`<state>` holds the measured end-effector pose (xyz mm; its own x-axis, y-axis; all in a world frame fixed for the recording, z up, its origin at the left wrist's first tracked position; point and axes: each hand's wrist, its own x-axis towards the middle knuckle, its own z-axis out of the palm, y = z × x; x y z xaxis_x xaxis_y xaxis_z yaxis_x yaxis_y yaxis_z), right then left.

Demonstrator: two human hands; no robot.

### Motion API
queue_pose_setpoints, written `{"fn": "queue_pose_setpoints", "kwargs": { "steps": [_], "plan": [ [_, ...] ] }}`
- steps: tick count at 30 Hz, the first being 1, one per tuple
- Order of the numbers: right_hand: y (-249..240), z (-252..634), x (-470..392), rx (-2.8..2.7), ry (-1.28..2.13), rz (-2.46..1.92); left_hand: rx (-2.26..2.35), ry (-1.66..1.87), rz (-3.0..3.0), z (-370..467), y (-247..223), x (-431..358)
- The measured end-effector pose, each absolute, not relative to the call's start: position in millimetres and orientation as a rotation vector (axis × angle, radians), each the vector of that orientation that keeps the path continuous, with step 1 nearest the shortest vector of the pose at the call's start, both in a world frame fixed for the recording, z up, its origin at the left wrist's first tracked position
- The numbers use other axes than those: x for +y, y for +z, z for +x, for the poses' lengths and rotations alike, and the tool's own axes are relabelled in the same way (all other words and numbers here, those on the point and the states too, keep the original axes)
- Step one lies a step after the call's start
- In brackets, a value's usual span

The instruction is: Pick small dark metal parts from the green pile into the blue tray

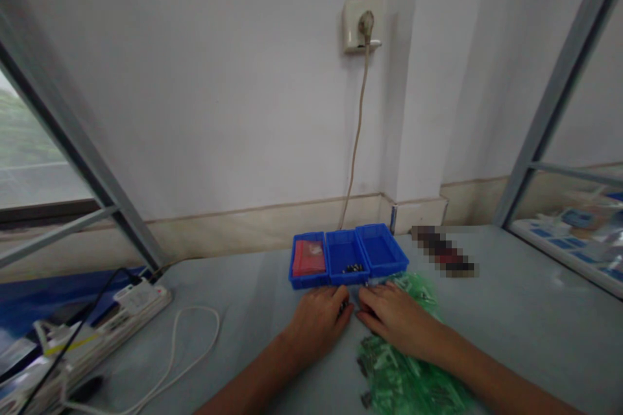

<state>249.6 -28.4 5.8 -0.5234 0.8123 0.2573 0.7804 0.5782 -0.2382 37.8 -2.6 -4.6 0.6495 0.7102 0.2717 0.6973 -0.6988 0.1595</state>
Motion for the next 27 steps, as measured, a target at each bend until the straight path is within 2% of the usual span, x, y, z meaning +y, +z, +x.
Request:
{"fn": "queue_pose_setpoints", "kwargs": {
  "steps": [16,27],
  "plan": [
    [7.0,247.9,-28.0,-2.398,0.152,-1.361,1.174,0.497,2.822,37.7,-1.3,-4.0],
    [13.6,249.1,-22.2,-1.909,0.493,-1.205,1.195,0.445,2.822,38.0,0.6,-4.2]
  ]
}}
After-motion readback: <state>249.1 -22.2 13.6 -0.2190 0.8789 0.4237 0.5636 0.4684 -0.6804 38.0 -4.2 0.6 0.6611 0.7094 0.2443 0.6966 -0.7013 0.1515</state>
